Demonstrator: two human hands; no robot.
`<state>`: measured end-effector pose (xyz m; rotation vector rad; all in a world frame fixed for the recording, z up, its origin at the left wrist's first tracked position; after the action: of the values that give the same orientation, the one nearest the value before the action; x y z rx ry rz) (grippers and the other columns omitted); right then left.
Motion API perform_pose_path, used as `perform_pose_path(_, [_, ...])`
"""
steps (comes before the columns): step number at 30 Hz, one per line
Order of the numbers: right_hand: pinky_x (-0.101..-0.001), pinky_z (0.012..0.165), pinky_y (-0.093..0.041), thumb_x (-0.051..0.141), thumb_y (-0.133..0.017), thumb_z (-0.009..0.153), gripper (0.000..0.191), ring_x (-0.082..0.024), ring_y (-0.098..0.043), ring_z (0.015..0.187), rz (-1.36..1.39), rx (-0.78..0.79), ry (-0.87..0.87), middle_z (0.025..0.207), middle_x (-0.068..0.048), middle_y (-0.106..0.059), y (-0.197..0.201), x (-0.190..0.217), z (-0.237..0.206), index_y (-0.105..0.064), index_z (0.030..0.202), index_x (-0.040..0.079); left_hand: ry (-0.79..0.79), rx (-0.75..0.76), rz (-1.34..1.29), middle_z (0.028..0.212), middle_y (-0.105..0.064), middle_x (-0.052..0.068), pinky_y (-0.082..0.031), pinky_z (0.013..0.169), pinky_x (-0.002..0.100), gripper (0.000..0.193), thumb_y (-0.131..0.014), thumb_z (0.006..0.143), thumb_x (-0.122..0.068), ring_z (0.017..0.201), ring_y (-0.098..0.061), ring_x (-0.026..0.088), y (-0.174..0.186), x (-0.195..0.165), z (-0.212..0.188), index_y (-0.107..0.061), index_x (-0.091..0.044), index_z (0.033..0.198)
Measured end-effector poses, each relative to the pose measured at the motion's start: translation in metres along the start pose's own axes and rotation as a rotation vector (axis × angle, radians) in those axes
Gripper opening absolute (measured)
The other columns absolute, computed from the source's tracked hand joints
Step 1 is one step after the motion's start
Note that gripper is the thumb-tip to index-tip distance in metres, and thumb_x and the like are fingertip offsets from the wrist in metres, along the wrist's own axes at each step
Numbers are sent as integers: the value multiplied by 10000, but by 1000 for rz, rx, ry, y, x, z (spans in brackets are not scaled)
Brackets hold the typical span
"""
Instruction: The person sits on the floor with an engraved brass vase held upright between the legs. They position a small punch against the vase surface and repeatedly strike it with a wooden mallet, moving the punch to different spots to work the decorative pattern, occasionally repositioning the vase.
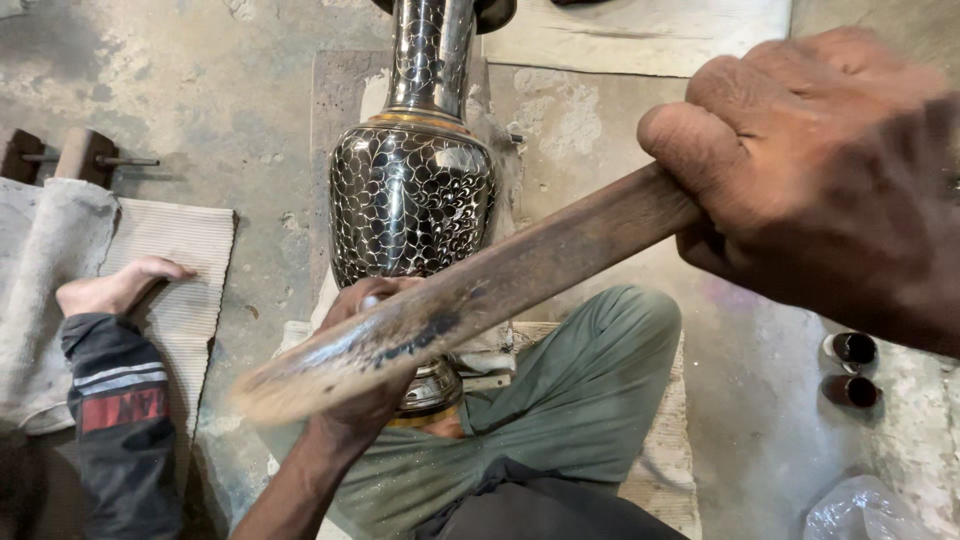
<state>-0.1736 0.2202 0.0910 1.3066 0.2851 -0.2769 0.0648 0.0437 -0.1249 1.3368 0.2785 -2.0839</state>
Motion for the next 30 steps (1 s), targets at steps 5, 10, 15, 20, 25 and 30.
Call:
perform_pose_path(5, [-327, 556, -523, 24, -738, 829, 181, -180, -611, 625, 293, -23, -83, 749, -67, -628, -28, -4, -9, -633, 977, 21, -260, -115, 598, 1057, -626, 79, -523, 698, 353, 447, -792, 919, -52, 881, -628, 186, 3, 21, -14, -556, -62, 1299])
perform_pose_path(10, [-349, 505, -486, 100, -735, 885, 66, -173, -573, 533, 16, 20, -66, 639, -33, -606, -28, -6, -14, -678, 915, 83, -373, -96, 643, 1141, -643, 110, -517, 679, 338, 488, -717, 962, -10, 854, -599, 155, 10, 43, -30, -466, -27, 1380])
perform_pose_path(15, [-369, 529, -492, 257, -760, 857, 138, -175, -584, 544, -143, 50, -53, 633, -18, -604, -11, 5, 1, -716, 927, 147, -364, -74, 551, 1177, -637, 117, -535, 734, 341, 467, -702, 958, -4, 922, -617, 177, 10, 41, -27, -486, -29, 1372])
perform_pose_path(20, [-398, 526, -483, 193, -781, 819, 157, -219, -593, 570, 38, -10, -73, 636, -54, -581, -7, 8, 4, -671, 861, 89, -320, -57, 462, 1214, -631, 124, -554, 789, 344, 448, -686, 955, 1, 991, -635, 200, 10, 31, -22, -506, -32, 1363])
perform_pose_path(25, [-385, 555, -507, 149, -790, 770, 166, -202, -604, 585, 85, 11, -93, 677, -46, -600, -17, 6, -4, -671, 865, 84, -361, -67, 542, 1250, -625, 131, -573, 844, 347, 431, -671, 951, 6, 1059, -653, 223, 11, 36, -25, -526, -34, 1355])
perform_pose_path(30, [-372, 524, -489, 71, -777, 774, 135, -196, -580, 553, 169, 19, -114, 682, -55, -601, -19, 7, -3, -683, 868, 53, -485, -70, 874, 1287, -619, 138, -592, 899, 350, 416, -656, 948, 11, 1128, -671, 246, 11, 39, -34, -546, -36, 1347])
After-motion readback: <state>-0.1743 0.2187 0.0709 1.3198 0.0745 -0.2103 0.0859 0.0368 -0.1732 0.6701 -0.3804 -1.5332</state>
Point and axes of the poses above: each hand's wrist, its own z-axis towards the middle knuckle, its own y-axis out of the back of the hand, x = y × z, the point moved 2 cm from there along z, towards the middle knuckle
